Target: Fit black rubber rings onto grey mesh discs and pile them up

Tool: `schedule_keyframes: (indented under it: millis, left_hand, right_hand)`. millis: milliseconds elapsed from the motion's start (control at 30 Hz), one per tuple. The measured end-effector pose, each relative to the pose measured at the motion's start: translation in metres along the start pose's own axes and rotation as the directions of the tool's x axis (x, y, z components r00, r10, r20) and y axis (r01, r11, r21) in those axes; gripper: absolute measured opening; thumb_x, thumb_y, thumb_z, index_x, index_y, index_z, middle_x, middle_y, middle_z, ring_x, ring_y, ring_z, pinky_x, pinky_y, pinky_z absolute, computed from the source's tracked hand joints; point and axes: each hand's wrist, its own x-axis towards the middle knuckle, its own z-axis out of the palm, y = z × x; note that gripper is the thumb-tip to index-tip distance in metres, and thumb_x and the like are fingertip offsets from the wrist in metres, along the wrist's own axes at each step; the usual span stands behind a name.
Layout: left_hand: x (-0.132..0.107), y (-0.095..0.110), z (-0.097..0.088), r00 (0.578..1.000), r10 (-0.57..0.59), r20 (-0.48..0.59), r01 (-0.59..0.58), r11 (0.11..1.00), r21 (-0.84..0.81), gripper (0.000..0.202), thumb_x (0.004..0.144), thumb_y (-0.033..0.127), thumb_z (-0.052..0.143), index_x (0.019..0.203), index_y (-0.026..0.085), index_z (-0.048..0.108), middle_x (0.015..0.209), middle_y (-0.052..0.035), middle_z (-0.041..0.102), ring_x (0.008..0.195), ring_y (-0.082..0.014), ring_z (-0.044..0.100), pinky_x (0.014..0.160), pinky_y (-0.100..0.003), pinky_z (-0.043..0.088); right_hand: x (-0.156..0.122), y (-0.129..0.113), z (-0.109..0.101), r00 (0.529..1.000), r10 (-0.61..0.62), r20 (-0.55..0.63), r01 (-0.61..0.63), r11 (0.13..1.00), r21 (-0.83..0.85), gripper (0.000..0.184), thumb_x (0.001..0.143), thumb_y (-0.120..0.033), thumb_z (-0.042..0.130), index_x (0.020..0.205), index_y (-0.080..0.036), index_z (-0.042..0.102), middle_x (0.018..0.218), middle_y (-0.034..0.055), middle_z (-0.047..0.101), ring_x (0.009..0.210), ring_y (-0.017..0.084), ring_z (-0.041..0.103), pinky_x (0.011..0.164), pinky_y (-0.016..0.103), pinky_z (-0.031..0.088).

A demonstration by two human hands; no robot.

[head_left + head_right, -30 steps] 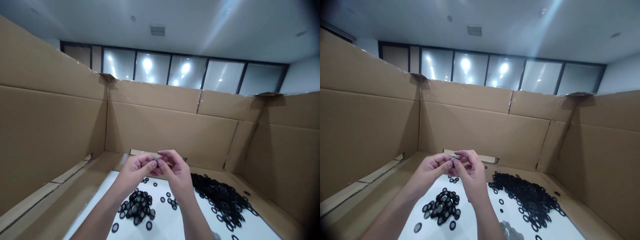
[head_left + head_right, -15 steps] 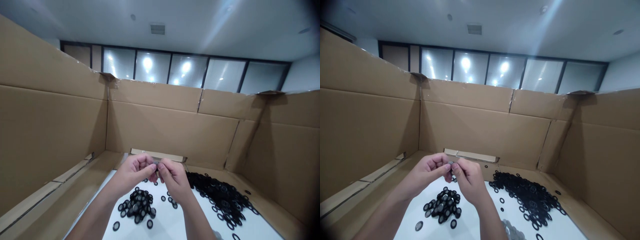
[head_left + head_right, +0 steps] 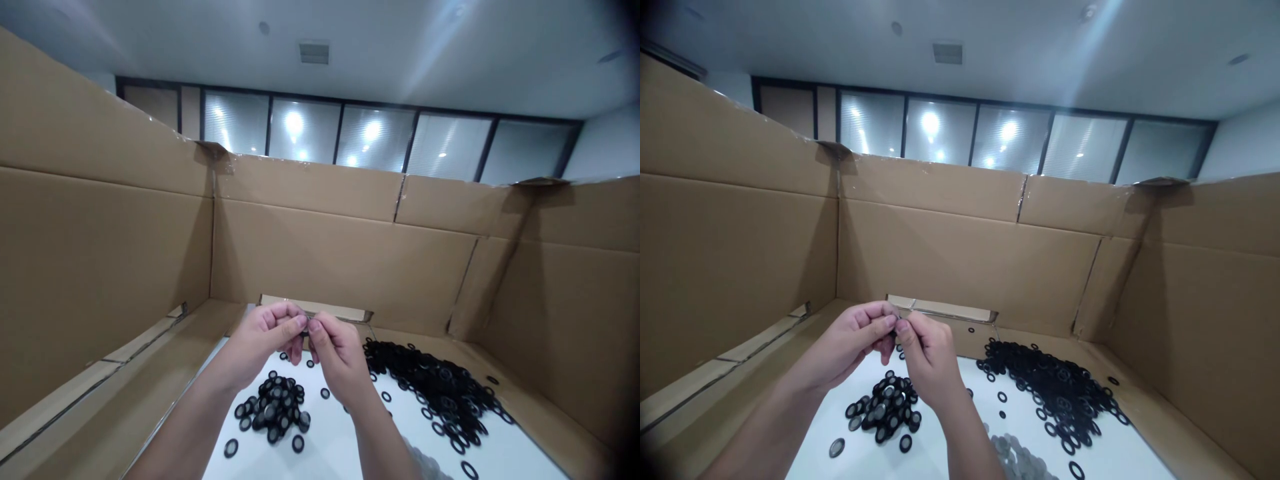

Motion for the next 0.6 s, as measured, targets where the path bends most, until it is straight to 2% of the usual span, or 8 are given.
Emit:
schedule_keyframes:
  millis: [200, 433, 600]
  left_hand:
    - [0.0, 0.001, 0.001, 0.999, -0.022, 0.025, 0.022, 1.0, -0.011, 0.022, 0.089, 0.034, 0.072, 0.082, 0.013, 0.067, 0.059, 0.0028, 0.059, 0.052, -0.0083, 0.057, 0.055, -0.02, 0.048]
    - [0.001, -0.001, 0.011, 0.996, 0.075, -0.053, -0.074, 0.997, 0.03, 0.026, 0.092, 0.037, 0.067, 0.081, 0.014, 0.064, 0.059, 0.0029, 0.06, 0.055, -0.009, 0.059, 0.056, -0.02, 0.048]
    - [0.003, -0.004, 0.016, 0.984, 0.131, -0.117, -0.119, 0.988, 0.099, 0.029, 0.093, 0.04, 0.065, 0.079, 0.015, 0.06, 0.061, 0.0034, 0.059, 0.056, -0.0089, 0.057, 0.057, -0.02, 0.047]
  right_hand:
    - [-0.001, 0.005, 0.005, 0.998, 0.042, -0.057, -0.035, 0.993, 0.113, 0.045, 0.104, -0.047, 0.042, 0.067, -0.021, 0.044, 0.058, -0.0036, 0.044, 0.053, 0.013, 0.043, 0.053, 0.026, 0.033]
    - [0.001, 0.002, 0.007, 0.997, 0.052, -0.055, -0.041, 0.982, 0.184, 0.044, 0.106, -0.045, 0.04, 0.068, -0.021, 0.047, 0.057, -0.0039, 0.045, 0.052, 0.012, 0.043, 0.052, 0.024, 0.036]
    - [0.002, 0.0, 0.008, 0.998, 0.041, -0.054, -0.031, 0.985, 0.171, 0.044, 0.106, -0.042, 0.038, 0.068, -0.022, 0.045, 0.056, -0.0039, 0.045, 0.051, 0.013, 0.045, 0.052, 0.024, 0.038]
